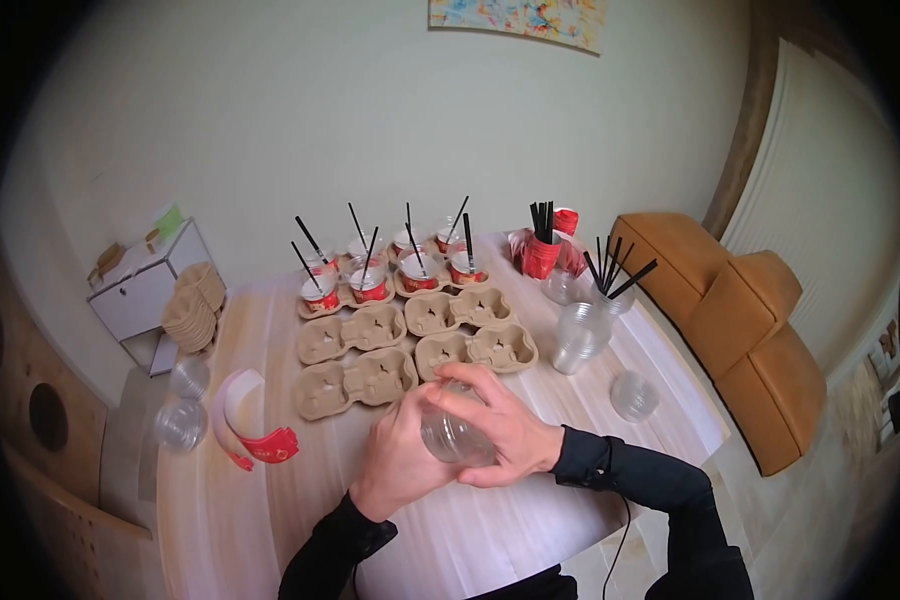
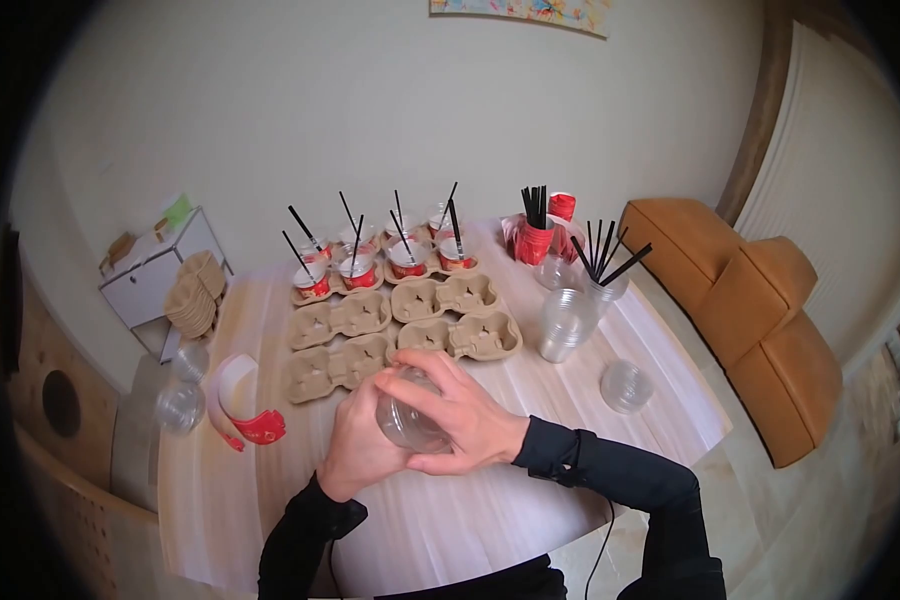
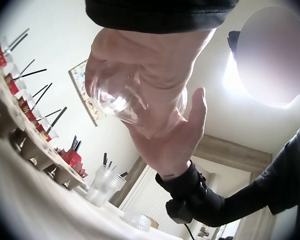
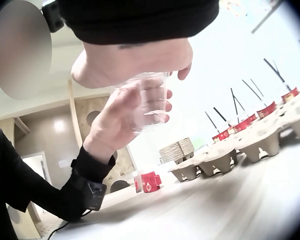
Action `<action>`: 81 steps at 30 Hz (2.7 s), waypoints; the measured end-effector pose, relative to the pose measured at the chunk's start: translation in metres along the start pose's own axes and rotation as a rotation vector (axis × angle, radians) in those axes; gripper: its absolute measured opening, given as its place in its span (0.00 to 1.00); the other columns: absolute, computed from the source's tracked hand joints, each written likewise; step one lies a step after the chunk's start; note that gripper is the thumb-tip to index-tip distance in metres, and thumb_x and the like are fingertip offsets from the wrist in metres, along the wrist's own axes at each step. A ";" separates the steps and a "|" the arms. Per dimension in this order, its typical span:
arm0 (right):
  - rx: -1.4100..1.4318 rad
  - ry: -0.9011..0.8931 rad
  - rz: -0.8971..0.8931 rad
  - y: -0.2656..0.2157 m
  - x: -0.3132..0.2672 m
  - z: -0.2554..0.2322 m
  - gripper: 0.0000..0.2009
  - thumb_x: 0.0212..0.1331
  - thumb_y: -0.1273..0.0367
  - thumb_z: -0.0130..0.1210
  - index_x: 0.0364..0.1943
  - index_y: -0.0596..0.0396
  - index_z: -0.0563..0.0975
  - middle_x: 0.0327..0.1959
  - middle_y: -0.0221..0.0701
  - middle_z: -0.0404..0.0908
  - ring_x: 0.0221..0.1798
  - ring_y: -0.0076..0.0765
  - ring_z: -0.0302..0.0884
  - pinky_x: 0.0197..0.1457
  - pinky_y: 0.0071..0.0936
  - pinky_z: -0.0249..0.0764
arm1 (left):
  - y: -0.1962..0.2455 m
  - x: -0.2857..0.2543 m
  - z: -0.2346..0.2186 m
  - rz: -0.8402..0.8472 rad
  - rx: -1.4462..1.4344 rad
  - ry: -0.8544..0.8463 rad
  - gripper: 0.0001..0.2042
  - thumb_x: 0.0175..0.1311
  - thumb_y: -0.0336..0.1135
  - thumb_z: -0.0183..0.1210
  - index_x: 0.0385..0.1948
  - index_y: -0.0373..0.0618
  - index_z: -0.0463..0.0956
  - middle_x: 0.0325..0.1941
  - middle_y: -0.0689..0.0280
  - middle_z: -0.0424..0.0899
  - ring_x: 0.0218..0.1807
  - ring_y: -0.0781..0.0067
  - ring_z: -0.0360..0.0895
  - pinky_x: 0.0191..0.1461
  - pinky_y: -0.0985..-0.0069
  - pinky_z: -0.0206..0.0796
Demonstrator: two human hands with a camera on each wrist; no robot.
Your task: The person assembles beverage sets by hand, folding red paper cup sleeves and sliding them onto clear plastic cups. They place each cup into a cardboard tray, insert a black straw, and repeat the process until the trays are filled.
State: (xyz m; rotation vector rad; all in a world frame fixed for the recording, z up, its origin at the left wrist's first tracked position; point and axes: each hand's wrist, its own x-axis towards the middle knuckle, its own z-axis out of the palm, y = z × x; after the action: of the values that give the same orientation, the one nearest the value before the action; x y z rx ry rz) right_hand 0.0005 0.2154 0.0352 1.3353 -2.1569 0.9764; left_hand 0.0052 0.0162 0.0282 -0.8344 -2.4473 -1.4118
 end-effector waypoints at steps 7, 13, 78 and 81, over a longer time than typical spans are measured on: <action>0.230 0.145 0.235 -0.012 0.003 0.017 0.46 0.67 0.35 0.38 0.74 0.61 0.55 0.74 0.56 0.51 0.76 0.62 0.51 0.76 0.52 0.49 | 0.003 0.003 0.003 0.314 0.289 0.281 0.31 0.41 0.35 0.75 0.50 0.37 0.72 0.46 0.54 0.80 0.46 0.50 0.79 0.49 0.59 0.72; 0.187 0.202 0.227 -0.012 0.004 0.030 0.41 0.68 0.41 0.43 0.74 0.58 0.57 0.70 0.57 0.55 0.72 0.64 0.55 0.74 0.50 0.53 | 0.004 0.001 0.007 0.386 0.413 0.353 0.28 0.44 0.34 0.71 0.50 0.36 0.72 0.44 0.54 0.80 0.44 0.50 0.78 0.48 0.59 0.72; 0.268 -0.355 0.251 0.002 0.035 0.078 0.50 0.41 0.50 0.75 0.67 0.65 0.64 0.60 0.49 0.70 0.63 0.55 0.70 0.66 0.39 0.68 | -0.156 -0.076 -0.198 -0.233 0.768 -0.235 0.04 0.56 0.24 0.61 0.32 0.37 0.83 0.39 0.54 0.83 0.41 0.48 0.79 0.48 0.59 0.73; 0.267 -0.313 0.246 0.004 0.035 0.061 0.52 0.42 0.50 0.75 0.69 0.65 0.62 0.63 0.50 0.68 0.66 0.56 0.68 0.69 0.39 0.66 | -0.149 -0.076 -0.206 -0.269 0.679 -0.218 0.04 0.58 0.27 0.62 0.29 0.36 0.84 0.31 0.59 0.83 0.36 0.56 0.81 0.46 0.63 0.73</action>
State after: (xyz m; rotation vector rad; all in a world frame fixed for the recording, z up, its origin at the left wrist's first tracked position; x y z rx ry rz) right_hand -0.0185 0.1500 0.0165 1.4481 -2.5447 1.2587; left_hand -0.0377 -0.2434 -0.0054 -0.5272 -2.9926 -0.4672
